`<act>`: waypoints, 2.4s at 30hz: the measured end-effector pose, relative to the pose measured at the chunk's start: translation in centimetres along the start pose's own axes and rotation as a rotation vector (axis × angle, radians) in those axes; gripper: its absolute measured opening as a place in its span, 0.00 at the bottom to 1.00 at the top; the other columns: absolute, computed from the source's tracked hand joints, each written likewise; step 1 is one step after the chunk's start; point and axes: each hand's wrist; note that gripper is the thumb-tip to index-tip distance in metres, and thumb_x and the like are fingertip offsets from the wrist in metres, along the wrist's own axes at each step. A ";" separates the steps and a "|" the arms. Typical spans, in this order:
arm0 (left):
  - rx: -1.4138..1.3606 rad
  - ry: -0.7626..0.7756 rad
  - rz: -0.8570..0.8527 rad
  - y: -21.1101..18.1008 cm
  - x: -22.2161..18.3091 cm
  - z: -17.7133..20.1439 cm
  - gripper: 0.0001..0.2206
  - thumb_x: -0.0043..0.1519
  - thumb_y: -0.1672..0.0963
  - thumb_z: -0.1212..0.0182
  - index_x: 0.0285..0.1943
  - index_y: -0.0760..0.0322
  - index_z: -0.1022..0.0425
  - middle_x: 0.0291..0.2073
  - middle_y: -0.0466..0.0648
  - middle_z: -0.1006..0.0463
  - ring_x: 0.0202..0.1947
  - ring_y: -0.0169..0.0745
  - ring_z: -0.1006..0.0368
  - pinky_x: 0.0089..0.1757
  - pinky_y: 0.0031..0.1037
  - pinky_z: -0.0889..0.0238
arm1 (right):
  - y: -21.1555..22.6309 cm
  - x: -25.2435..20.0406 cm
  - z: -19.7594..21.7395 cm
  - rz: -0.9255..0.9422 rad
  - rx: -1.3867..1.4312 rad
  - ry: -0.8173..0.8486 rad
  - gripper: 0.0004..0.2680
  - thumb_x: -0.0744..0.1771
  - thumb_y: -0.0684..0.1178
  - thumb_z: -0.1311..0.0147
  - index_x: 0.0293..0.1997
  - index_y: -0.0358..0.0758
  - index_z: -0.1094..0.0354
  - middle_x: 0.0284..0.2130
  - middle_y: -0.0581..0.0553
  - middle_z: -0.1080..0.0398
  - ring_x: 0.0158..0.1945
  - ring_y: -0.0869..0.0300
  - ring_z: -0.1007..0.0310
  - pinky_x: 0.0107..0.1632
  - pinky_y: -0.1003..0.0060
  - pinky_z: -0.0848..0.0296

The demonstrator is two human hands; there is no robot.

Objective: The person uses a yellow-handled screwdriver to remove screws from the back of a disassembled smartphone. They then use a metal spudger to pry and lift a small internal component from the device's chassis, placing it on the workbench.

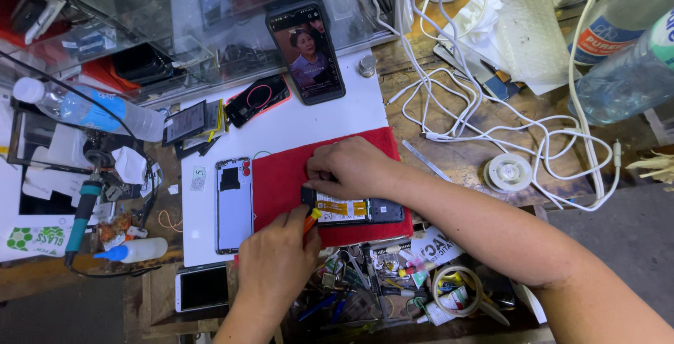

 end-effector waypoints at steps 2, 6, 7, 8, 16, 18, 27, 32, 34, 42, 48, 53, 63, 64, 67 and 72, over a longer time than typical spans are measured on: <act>0.015 -0.013 -0.027 -0.1 -0.1 -0.1 0.15 0.52 0.56 0.32 0.45 0.68 0.21 0.26 0.55 0.20 0.22 0.57 0.22 0.26 0.42 0.29 | 0.1 0.0 0.1 0.004 -0.004 0.002 0.09 0.65 0.54 0.40 0.30 0.41 0.29 0.24 0.45 0.28 0.29 0.49 0.25 0.31 0.53 0.30; 0.028 0.049 -0.004 0.0 0.0 -0.3 0.11 0.54 0.57 0.33 0.43 0.68 0.21 0.25 0.55 0.20 0.22 0.53 0.21 0.27 0.39 0.29 | 0.2 0.1 0.3 0.001 0.002 0.006 0.09 0.65 0.54 0.40 0.30 0.40 0.29 0.24 0.46 0.28 0.29 0.49 0.25 0.32 0.54 0.29; 0.035 0.053 -0.001 0.1 0.1 -0.3 0.11 0.54 0.57 0.33 0.43 0.68 0.21 0.25 0.54 0.20 0.22 0.53 0.21 0.27 0.39 0.29 | 0.2 0.1 0.3 0.002 0.003 0.008 0.09 0.65 0.54 0.40 0.30 0.40 0.29 0.24 0.46 0.28 0.29 0.49 0.25 0.32 0.54 0.30; 0.041 0.058 0.002 0.1 0.1 -0.4 0.11 0.54 0.57 0.33 0.42 0.68 0.21 0.25 0.54 0.20 0.23 0.53 0.21 0.27 0.40 0.29 | 0.2 0.1 0.3 0.002 0.004 0.009 0.09 0.65 0.54 0.40 0.30 0.40 0.29 0.24 0.45 0.28 0.29 0.49 0.25 0.31 0.53 0.30; 0.252 0.001 -0.175 0.1 -0.2 -1.9 0.09 0.51 0.57 0.34 0.37 0.67 0.24 0.23 0.50 0.23 0.24 0.48 0.22 0.28 0.37 0.30 | 0.2 0.1 0.3 0.008 -0.006 0.005 0.10 0.65 0.54 0.40 0.30 0.40 0.30 0.24 0.46 0.28 0.29 0.49 0.25 0.31 0.54 0.30; 0.375 -0.038 -0.249 0.1 -0.5 -2.5 0.11 0.53 0.58 0.37 0.43 0.70 0.23 0.22 0.48 0.24 0.23 0.44 0.23 0.27 0.33 0.31 | 0.2 0.0 0.2 0.003 0.001 0.008 0.10 0.65 0.54 0.40 0.29 0.40 0.30 0.23 0.46 0.29 0.28 0.49 0.25 0.31 0.54 0.30; 0.498 -0.059 -0.294 0.0 -0.7 -3.4 0.16 0.54 0.58 0.40 0.48 0.76 0.24 0.22 0.48 0.24 0.21 0.40 0.24 0.25 0.30 0.34 | 0.3 0.1 0.2 0.040 -0.011 -0.019 0.09 0.66 0.54 0.41 0.30 0.40 0.29 0.24 0.45 0.29 0.28 0.48 0.26 0.30 0.53 0.31; 0.315 -0.176 -0.235 0.4 -0.8 -2.3 0.16 0.58 0.55 0.39 0.51 0.72 0.24 0.23 0.48 0.24 0.23 0.44 0.24 0.26 0.34 0.33 | 0.5 -0.1 0.2 0.016 -0.019 -0.035 0.10 0.67 0.54 0.42 0.29 0.40 0.28 0.23 0.44 0.28 0.27 0.46 0.26 0.30 0.51 0.32; 0.227 -0.161 -0.180 0.6 -0.8 -1.8 0.16 0.57 0.55 0.37 0.51 0.68 0.23 0.24 0.48 0.23 0.24 0.45 0.23 0.27 0.36 0.32 | 0.5 0.1 0.3 0.021 -0.021 -0.033 0.10 0.67 0.54 0.42 0.29 0.40 0.28 0.23 0.43 0.29 0.27 0.45 0.27 0.30 0.50 0.32; -0.101 -0.149 0.172 2.6 -0.7 0.2 0.16 0.53 0.58 0.36 0.52 0.58 0.20 0.32 0.55 0.17 0.30 0.59 0.21 0.33 0.45 0.29 | 0.6 0.1 0.5 0.038 0.007 -0.043 0.09 0.67 0.52 0.43 0.32 0.39 0.27 0.24 0.41 0.29 0.28 0.44 0.27 0.31 0.50 0.32; -0.243 -0.097 0.444 3.1 -1.3 0.2 0.14 0.57 0.56 0.37 0.51 0.56 0.20 0.26 0.58 0.19 0.28 0.61 0.21 0.33 0.46 0.29 | 0.4 0.3 0.6 0.040 0.049 -0.013 0.08 0.68 0.50 0.44 0.34 0.38 0.25 0.27 0.40 0.27 0.30 0.45 0.26 0.34 0.52 0.29; -0.332 -0.157 0.464 3.4 -1.9 -0.1 0.11 0.59 0.56 0.38 0.50 0.56 0.19 0.26 0.57 0.19 0.28 0.60 0.21 0.32 0.45 0.31 | 0.2 0.4 0.5 -0.003 0.075 0.021 0.07 0.68 0.50 0.44 0.35 0.38 0.25 0.28 0.41 0.26 0.30 0.47 0.25 0.33 0.54 0.29; -0.483 -0.192 0.466 4.1 -0.9 0.4 0.06 0.62 0.56 0.41 0.45 0.60 0.22 0.28 0.54 0.17 0.28 0.57 0.20 0.31 0.43 0.31 | 0.4 0.7 0.8 -0.014 0.078 0.047 0.07 0.67 0.50 0.43 0.36 0.39 0.24 0.28 0.43 0.26 0.29 0.50 0.25 0.32 0.57 0.29; -0.480 -0.167 0.476 4.2 -0.7 0.5 0.07 0.62 0.56 0.41 0.45 0.59 0.22 0.27 0.54 0.17 0.27 0.57 0.20 0.31 0.42 0.31 | 0.4 0.6 0.8 -0.039 0.087 0.056 0.07 0.67 0.50 0.42 0.35 0.39 0.24 0.26 0.44 0.27 0.28 0.51 0.25 0.32 0.58 0.29; -0.397 -0.169 0.470 4.5 0.1 0.6 0.08 0.61 0.56 0.40 0.46 0.59 0.22 0.27 0.54 0.18 0.27 0.57 0.20 0.31 0.42 0.30 | 0.7 0.8 0.9 -0.079 0.105 0.074 0.06 0.66 0.49 0.41 0.34 0.39 0.24 0.23 0.46 0.29 0.25 0.54 0.27 0.30 0.60 0.30; -0.210 -0.443 0.252 5.0 0.7 0.5 0.11 0.61 0.56 0.36 0.47 0.68 0.23 0.32 0.58 0.18 0.31 0.62 0.21 0.32 0.42 0.30 | 0.9 1.0 1.0 -0.067 0.108 0.065 0.05 0.65 0.48 0.40 0.34 0.40 0.24 0.23 0.46 0.29 0.25 0.55 0.27 0.29 0.61 0.31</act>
Point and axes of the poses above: each hand's wrist, its own x-axis towards the middle knuckle, its own z-axis out of the back of the hand, y = z × x
